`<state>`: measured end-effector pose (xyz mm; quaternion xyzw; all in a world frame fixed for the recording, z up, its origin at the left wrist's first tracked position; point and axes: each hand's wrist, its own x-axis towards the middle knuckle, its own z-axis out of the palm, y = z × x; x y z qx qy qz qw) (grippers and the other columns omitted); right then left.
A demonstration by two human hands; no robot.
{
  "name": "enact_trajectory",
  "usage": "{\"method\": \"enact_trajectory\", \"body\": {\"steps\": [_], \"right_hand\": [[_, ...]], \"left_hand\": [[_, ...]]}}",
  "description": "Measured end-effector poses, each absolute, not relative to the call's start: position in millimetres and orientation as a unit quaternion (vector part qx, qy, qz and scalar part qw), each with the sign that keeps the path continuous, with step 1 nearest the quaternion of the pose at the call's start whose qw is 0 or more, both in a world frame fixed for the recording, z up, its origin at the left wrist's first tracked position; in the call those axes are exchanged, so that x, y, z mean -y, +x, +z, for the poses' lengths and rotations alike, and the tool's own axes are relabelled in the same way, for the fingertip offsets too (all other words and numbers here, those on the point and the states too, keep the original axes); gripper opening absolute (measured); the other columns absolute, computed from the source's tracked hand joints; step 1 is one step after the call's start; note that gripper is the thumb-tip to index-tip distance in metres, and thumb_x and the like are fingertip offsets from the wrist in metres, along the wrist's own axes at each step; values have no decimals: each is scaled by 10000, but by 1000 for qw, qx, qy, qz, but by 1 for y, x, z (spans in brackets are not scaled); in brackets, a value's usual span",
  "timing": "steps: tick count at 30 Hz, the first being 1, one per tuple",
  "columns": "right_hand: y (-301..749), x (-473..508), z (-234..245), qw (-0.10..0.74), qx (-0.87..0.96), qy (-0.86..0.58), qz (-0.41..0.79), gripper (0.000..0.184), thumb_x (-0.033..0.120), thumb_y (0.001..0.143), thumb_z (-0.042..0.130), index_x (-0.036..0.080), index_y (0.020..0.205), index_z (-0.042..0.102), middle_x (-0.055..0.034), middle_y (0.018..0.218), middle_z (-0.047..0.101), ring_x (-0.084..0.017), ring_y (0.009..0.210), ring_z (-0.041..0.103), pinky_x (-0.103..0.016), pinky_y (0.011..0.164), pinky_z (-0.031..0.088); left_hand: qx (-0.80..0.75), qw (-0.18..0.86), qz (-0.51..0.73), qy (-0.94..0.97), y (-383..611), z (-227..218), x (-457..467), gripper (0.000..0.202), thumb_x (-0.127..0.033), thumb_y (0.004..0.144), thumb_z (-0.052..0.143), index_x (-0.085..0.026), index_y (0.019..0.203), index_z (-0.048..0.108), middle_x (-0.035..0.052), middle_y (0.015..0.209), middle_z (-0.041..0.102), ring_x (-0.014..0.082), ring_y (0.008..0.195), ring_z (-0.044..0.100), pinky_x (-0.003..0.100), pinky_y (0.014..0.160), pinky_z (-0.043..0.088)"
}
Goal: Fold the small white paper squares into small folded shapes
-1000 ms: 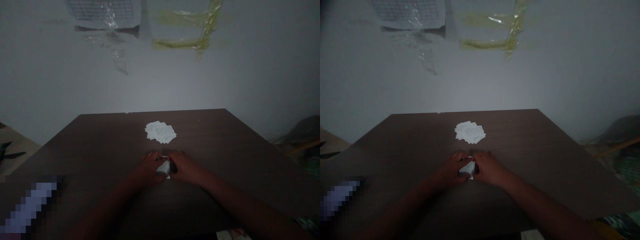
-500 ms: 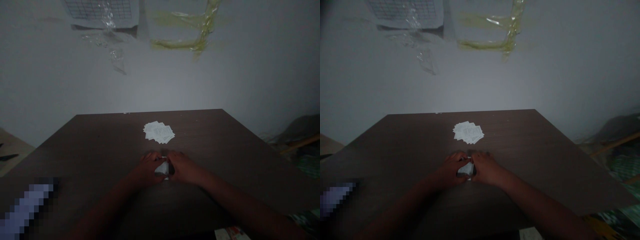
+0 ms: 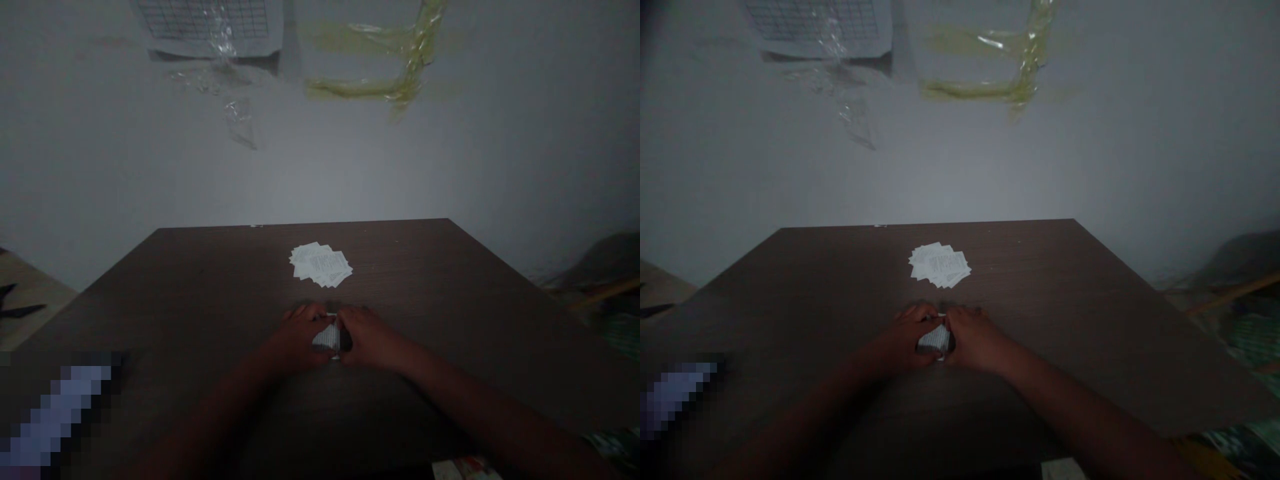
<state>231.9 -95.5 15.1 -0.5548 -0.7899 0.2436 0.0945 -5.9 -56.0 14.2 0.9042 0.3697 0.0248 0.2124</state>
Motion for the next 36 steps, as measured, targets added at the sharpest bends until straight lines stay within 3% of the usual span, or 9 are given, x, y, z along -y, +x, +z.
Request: {"method": "enact_trajectory", "body": {"steps": [6, 12, 20, 25, 31, 36], "right_hand": [[231, 88, 24, 82, 761, -592, 252, 466, 271, 826, 1058, 243, 1222, 816, -111, 1229, 831, -366, 1106, 779, -424, 924, 523], [235, 71, 31, 96, 727, -636, 242, 340, 218, 892, 1001, 240, 1153, 785, -94, 1175, 829, -300, 1014, 739, -377, 847, 438], [237, 53, 21, 129, 690, -681, 209, 324, 267, 943, 1020, 242, 1047, 713, -48, 1048, 792, -248, 925, 679, -343, 785, 361], [236, 55, 23, 130, 696, -676, 201, 230, 234, 998, 953, 235, 1076, 736, -48, 1060, 805, -246, 949, 701, -341, 797, 372], [232, 81, 33, 99, 736, -633, 219, 291, 209, 878, 1022, 228, 1055, 792, -58, 1077, 836, -256, 953, 723, -350, 802, 396], [227, 92, 33, 81, 776, -584, 222, 291, 214, 888, 1020, 233, 1099, 821, -74, 1129, 842, -283, 1025, 740, -366, 856, 431]], "left_hand": [[-368, 220, 30, 903, -6, 16, 56, 721, -315, 1025, 916, -321, 1736, 798, 140, 1701, 784, 451, 1593, 725, 651, 1385, 567], [-370, 213, 18, 904, -7, 13, 54, 755, -310, 1010, 912, -248, 1750, 777, 189, 1716, 777, 476, 1609, 722, 693, 1379, 567], [-359, 231, 53, 903, -11, 3, 50, 789, -368, 1001, 953, -322, 1771, 786, 159, 1732, 773, 491, 1614, 720, 689, 1387, 570], [-368, 223, 46, 902, -12, 3, 48, 827, -392, 989, 986, -313, 1784, 775, 168, 1728, 773, 496, 1622, 709, 680, 1391, 576], [-365, 220, 39, 904, -10, 9, 51, 777, -337, 984, 959, -272, 1740, 793, 171, 1711, 773, 461, 1600, 722, 641, 1397, 568], [-374, 206, 47, 903, -8, 11, 55, 722, -292, 1007, 941, -253, 1714, 799, 167, 1655, 793, 442, 1571, 746, 627, 1382, 583]]}}
